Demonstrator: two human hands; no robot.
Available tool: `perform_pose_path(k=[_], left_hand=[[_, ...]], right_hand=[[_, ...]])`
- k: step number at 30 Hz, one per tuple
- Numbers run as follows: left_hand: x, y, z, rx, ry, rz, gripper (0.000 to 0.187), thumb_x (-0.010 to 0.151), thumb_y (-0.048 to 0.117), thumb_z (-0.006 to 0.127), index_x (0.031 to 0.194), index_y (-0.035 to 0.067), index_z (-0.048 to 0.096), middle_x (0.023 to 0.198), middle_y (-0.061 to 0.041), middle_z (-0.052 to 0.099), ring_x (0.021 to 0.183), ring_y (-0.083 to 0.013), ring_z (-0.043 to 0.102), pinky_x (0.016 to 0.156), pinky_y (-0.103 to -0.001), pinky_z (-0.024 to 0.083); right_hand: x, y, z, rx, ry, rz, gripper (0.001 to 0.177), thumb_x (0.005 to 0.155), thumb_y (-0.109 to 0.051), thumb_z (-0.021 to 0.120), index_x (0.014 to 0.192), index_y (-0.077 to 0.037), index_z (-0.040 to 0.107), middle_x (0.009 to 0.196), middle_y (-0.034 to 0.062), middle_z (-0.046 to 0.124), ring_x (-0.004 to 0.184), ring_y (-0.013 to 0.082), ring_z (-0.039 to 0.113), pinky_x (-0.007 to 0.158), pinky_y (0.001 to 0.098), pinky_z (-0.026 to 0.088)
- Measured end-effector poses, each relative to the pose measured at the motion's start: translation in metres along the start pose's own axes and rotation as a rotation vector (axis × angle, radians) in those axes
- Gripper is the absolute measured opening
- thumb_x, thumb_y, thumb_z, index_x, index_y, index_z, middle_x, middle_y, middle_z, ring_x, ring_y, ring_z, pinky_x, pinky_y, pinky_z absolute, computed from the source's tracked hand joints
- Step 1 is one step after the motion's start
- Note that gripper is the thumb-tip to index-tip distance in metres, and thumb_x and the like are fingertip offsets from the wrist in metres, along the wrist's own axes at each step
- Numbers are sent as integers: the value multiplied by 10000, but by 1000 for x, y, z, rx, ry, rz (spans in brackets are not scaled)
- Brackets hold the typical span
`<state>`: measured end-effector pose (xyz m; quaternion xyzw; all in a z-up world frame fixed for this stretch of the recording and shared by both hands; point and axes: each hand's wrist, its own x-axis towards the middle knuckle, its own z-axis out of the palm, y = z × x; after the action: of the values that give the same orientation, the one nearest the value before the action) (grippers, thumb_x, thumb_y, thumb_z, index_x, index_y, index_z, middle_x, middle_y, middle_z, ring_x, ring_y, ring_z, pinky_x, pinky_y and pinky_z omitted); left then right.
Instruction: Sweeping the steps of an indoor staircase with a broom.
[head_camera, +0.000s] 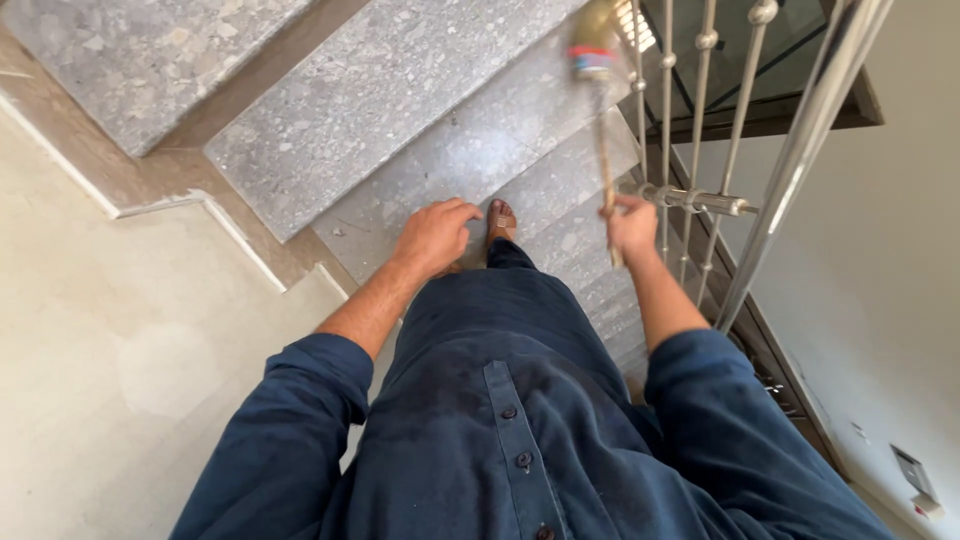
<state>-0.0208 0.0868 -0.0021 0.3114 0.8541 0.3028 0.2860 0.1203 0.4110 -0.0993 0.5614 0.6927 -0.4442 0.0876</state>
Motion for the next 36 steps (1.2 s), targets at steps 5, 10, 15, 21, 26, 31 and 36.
perform_pose_path(k=[5, 10, 15, 21, 26, 31, 36], left_hand=[[7, -4, 11, -9, -7, -26, 303, 864, 65, 598, 1130, 154, 715, 1098, -81, 702, 1046, -336, 665, 904, -463, 538], [27, 7, 9, -37, 10, -12, 289, 877, 66, 581, 1110, 162, 722, 1104, -65, 713, 1039, -323, 673, 893, -455, 544], [47, 15, 13, -31, -15, 7, 249, 922, 85, 558, 1096, 157, 721, 1098, -48, 720, 1035, -298, 683, 889, -441, 546], [49, 14, 26, 4, -26, 71, 266, 890, 84, 562, 1088, 158, 724, 1065, -57, 720, 1009, -305, 686, 858, -446, 553], [47, 3, 31, -10, 12, 92, 243, 863, 99, 591, 1048, 173, 731, 1046, -68, 719, 1011, -326, 685, 846, -472, 555], [45, 5, 22, 18, -9, 108, 228, 861, 101, 594, 1041, 165, 720, 1032, -73, 712, 996, -334, 683, 835, -472, 554], [37, 5, 27, -1, -19, 94, 255, 883, 74, 570, 1067, 168, 719, 1033, -65, 715, 981, -332, 685, 835, -468, 554]], right_hand=[[-75, 21, -20, -285, -443, -97, 314, 844, -169, 799, 1147, -87, 794, 570, 80, 627, 420, 156, 535, 401, 325, 426], [-160, -40, -130, -218, -503, 109, 408, 854, -194, 769, 1257, -130, 755, 619, 46, 618, 435, 126, 487, 390, 298, 403], [-116, -40, -170, -121, -292, 85, 408, 868, -187, 742, 1269, -112, 749, 674, 68, 638, 447, 133, 485, 368, 297, 397], [-6, 36, -107, 109, -168, 127, 320, 907, -124, 689, 1208, -39, 761, 747, 63, 678, 502, 123, 570, 406, 285, 449], [-81, 57, -108, -4, -462, 145, 295, 878, -84, 719, 1164, -52, 786, 641, 80, 611, 459, 143, 521, 369, 309, 402], [-169, -16, -168, -41, -387, 221, 356, 874, -129, 738, 1229, -142, 761, 635, 47, 608, 442, 127, 484, 365, 289, 383], [-108, -23, -170, 9, -164, 80, 322, 929, -150, 696, 1244, -93, 734, 675, 56, 636, 450, 130, 501, 365, 294, 401]])
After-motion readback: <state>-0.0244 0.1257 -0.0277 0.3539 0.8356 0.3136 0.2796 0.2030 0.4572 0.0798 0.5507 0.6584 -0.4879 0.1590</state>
